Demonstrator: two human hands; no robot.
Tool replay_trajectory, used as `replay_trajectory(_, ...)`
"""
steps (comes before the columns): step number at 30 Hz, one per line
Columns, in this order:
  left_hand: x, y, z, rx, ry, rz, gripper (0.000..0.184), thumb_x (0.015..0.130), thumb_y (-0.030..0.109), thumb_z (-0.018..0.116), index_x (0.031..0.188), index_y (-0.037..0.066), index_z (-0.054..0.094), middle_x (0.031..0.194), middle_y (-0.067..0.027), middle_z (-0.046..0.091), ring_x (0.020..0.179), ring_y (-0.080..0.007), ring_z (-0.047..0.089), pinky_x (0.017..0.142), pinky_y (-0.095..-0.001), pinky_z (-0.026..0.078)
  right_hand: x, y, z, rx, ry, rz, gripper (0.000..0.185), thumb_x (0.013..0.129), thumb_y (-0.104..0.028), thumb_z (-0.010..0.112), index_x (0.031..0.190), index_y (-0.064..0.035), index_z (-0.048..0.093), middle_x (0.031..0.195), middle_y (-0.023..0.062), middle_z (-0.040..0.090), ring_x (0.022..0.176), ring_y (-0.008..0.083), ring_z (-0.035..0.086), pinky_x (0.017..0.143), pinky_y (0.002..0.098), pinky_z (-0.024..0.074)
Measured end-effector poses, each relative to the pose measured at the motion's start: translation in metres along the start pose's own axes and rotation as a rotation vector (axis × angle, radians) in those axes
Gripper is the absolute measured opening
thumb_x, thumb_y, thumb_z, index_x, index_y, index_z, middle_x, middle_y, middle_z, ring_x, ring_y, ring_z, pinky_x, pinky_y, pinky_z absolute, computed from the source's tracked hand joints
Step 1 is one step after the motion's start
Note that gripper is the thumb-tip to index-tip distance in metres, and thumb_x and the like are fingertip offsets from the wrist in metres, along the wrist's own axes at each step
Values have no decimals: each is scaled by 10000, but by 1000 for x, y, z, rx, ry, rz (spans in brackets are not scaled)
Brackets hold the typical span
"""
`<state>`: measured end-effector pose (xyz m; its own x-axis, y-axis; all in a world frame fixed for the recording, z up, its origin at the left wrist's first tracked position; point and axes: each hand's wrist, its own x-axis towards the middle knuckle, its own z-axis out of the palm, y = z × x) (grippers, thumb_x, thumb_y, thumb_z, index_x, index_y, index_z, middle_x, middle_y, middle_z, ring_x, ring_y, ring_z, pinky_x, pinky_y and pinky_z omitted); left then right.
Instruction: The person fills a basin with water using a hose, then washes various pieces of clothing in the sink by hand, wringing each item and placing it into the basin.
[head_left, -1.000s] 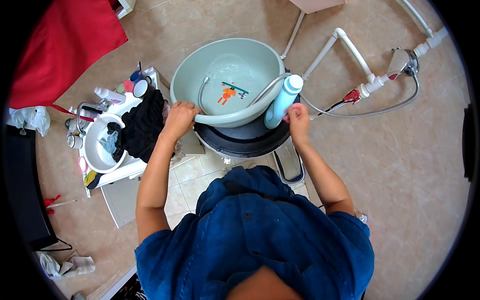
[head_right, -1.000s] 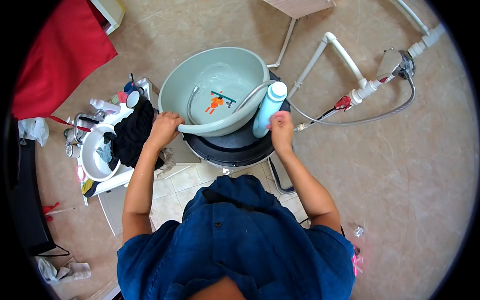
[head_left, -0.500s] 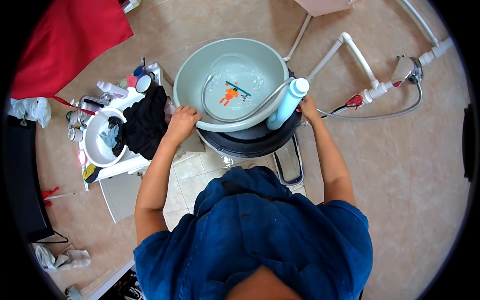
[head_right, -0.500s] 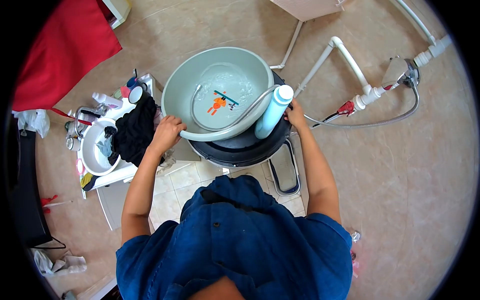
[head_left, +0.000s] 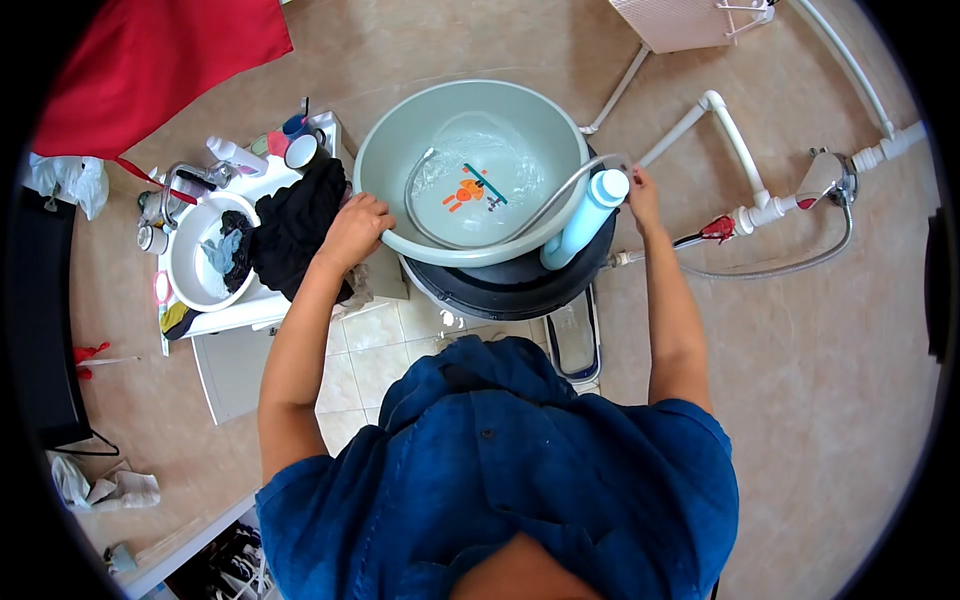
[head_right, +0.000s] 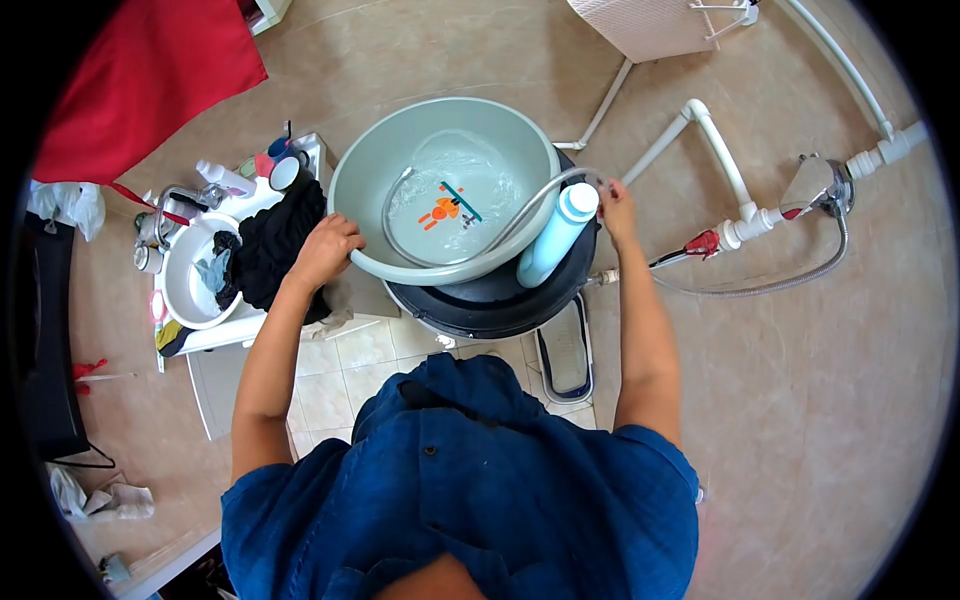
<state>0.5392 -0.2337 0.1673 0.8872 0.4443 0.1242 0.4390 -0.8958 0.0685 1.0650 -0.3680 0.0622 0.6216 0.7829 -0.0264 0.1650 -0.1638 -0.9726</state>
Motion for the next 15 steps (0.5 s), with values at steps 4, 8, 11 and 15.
replay_trajectory(4,-5,-7,-1,50,-7,15,189,634,18,663,805,98,683,867,-55,603,960,-249,576,963,-373,431,8,-64,-4,103,40,-109,308,879,-83,636,1184,-42,635,856,49,592,610,106,562,543,243,460)
replay_trajectory(8,-14,-11,10,174,-20,42,126,721,74,610,804,112,696,860,-52,602,974,-233,580,1008,-383,410,12,-118,-5,-329,34,-522,255,814,-70,666,1064,-90,711,959,88,605,774,167,630,668,299,496)
replay_trajectory(11,-18,-9,21,210,-4,37,115,741,95,594,801,107,690,865,-54,599,984,-229,581,1045,-401,388,-26,-178,20,-479,6,-601,257,811,-73,658,1054,-136,716,960,96,619,779,225,653,683,338,510)
replay_trajectory(15,-23,-6,31,196,-28,-16,129,747,94,589,824,94,693,908,-77,600,1023,-248,572,1081,-421,360,-68,-211,61,-736,-89,-674,192,813,-102,660,992,-142,721,971,91,623,794,267,656,698,372,527)
